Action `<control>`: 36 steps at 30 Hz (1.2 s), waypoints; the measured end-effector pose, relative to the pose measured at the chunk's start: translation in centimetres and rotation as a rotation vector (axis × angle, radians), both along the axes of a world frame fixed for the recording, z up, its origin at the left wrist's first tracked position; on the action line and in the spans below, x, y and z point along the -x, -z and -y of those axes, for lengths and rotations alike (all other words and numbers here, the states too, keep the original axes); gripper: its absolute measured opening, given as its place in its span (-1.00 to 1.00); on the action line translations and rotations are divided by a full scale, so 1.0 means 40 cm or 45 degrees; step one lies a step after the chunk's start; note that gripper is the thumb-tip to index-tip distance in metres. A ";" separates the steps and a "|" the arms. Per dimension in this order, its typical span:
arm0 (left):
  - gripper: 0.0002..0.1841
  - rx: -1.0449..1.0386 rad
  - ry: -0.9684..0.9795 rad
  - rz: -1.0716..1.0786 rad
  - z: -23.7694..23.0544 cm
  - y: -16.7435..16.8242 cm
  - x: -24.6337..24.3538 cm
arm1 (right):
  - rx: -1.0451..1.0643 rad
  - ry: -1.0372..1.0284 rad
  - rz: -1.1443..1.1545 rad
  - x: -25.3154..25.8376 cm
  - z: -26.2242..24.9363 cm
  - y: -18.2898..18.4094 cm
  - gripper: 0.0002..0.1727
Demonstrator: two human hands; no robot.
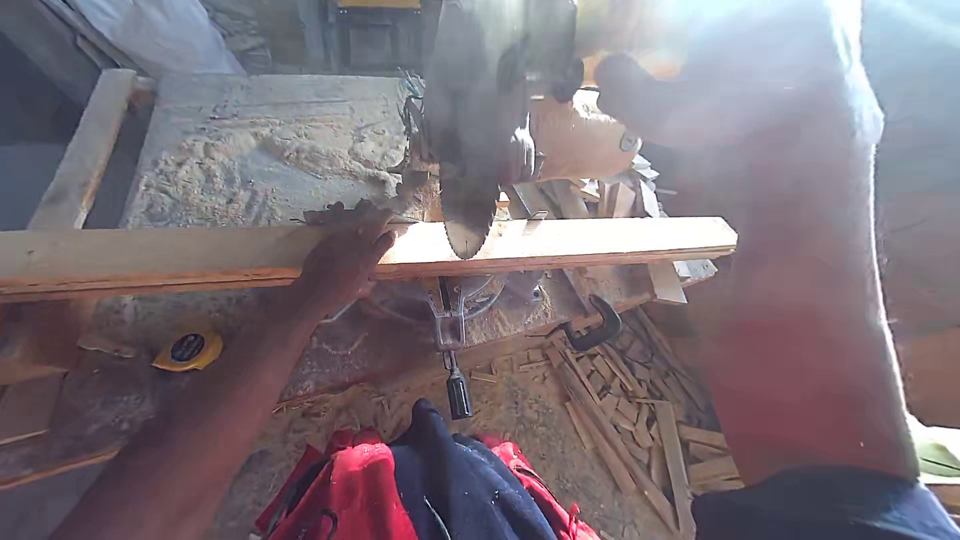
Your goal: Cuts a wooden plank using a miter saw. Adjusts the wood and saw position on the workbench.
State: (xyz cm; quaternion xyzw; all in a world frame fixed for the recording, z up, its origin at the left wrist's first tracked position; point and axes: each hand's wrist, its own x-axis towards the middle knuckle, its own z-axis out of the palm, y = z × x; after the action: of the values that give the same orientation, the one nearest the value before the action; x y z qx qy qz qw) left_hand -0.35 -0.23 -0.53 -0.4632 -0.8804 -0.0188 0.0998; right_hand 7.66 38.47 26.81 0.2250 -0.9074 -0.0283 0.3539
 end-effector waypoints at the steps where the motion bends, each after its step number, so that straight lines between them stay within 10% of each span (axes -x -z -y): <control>1: -0.03 -0.014 0.002 -0.002 0.001 0.006 0.001 | -0.013 0.162 0.058 -0.071 0.064 0.003 -0.55; 4: 0.03 -0.023 0.013 -0.004 0.006 0.014 -0.001 | 0.055 0.520 0.313 -0.208 0.242 -0.009 -0.45; 22: 0.00 -0.066 0.078 -0.126 0.010 0.021 0.005 | 0.147 0.385 0.097 -0.223 0.240 0.068 -0.57; 27: 0.13 0.028 0.080 -0.037 0.000 -0.028 -0.010 | 0.181 0.564 0.826 -0.309 0.347 0.049 -0.62; 32: 0.14 0.066 0.085 -0.077 -0.007 -0.024 -0.002 | 0.070 0.392 0.058 -0.229 0.238 0.081 -0.59; 36: 0.13 0.055 0.093 -0.057 -0.002 -0.011 0.001 | 0.065 0.582 0.563 -0.296 0.315 0.051 -0.63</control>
State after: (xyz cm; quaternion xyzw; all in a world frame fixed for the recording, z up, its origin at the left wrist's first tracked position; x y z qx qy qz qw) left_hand -0.38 -0.13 -0.09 -0.4975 -0.8606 0.0069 0.1086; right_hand 19.48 25.86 24.79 0.0071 -0.9898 -0.0346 0.1381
